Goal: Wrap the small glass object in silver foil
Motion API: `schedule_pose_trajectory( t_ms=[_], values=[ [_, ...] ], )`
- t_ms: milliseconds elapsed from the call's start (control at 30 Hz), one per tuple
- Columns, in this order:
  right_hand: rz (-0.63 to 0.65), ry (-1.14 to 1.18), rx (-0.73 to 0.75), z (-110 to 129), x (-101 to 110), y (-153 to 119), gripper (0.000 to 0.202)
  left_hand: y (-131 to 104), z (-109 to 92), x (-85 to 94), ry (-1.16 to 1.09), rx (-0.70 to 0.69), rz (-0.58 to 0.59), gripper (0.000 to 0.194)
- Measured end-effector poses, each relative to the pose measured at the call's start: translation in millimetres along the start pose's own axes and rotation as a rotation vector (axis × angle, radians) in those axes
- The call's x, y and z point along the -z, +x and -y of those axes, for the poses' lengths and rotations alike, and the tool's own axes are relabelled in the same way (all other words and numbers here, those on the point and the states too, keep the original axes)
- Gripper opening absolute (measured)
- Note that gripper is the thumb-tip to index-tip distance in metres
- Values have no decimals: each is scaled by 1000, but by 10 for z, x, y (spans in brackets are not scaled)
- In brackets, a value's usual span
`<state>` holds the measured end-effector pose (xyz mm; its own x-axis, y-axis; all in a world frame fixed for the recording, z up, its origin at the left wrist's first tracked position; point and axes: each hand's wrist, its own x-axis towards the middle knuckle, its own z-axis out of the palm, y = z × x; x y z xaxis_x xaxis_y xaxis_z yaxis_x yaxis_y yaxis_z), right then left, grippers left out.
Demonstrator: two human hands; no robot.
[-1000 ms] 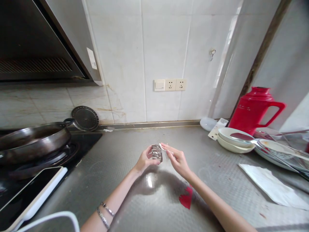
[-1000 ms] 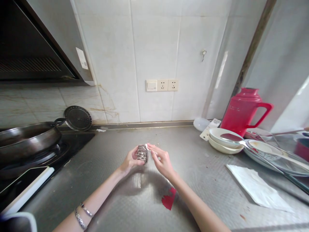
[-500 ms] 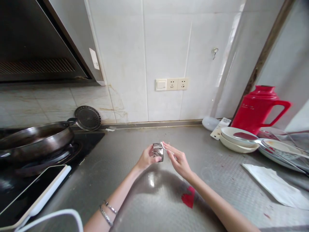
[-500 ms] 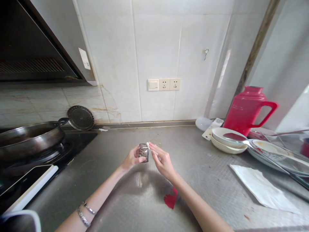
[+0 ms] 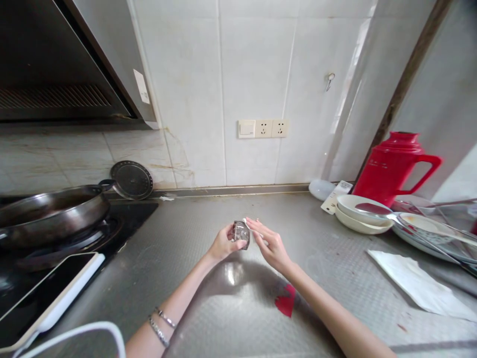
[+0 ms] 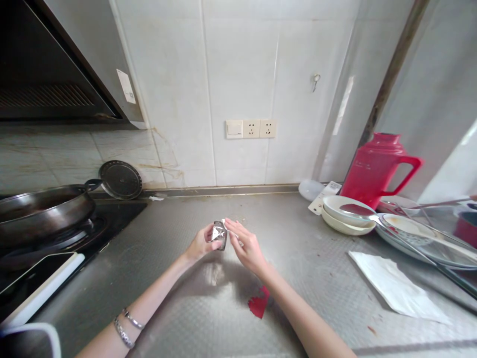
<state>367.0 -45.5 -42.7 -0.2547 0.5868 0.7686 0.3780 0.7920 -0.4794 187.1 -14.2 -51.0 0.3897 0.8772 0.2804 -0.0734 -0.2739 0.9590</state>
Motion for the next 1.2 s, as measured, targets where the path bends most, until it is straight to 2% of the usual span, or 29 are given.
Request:
schedule_pose_trajectory(
  t_ms=[167, 233, 400, 500, 633, 733, 867, 1000, 1100, 1200],
  values=[
    [129, -55, 168, 111, -12, 3, 42, -8, 4, -38, 5, -27, 29, 66],
    [135, -59, 155, 97, -5, 9, 42, -21, 8, -74, 16, -40, 48, 66],
    [41, -32, 25, 0, 31, 14, 36, -28, 13, -77, 4, -6, 21, 63],
    [45, -43, 76, 28, 45, 11, 35, -17, 23, -47, -22, -5, 5, 66],
    [121, -61, 171, 117, 40, 14, 39, -18, 62, -56, 5, -23, 18, 64],
    [131, -62, 140, 97, 41, 22, 39, -33, 77, -80, 47, -27, 27, 62],
    [59, -70, 54, -10, 63, 18, 36, -48, 25, -79, 25, 10, 34, 61],
    [21, -86, 117, 11, 79, 6, 36, -41, -23, -54, -25, 14, -8, 62],
    [74, -83, 192, 89, 69, 6, 40, -35, -1, -56, -26, 8, -20, 64],
    [106, -76, 183, 99, 53, 12, 40, -36, 36, -76, 19, -21, 0, 62]
  ],
)
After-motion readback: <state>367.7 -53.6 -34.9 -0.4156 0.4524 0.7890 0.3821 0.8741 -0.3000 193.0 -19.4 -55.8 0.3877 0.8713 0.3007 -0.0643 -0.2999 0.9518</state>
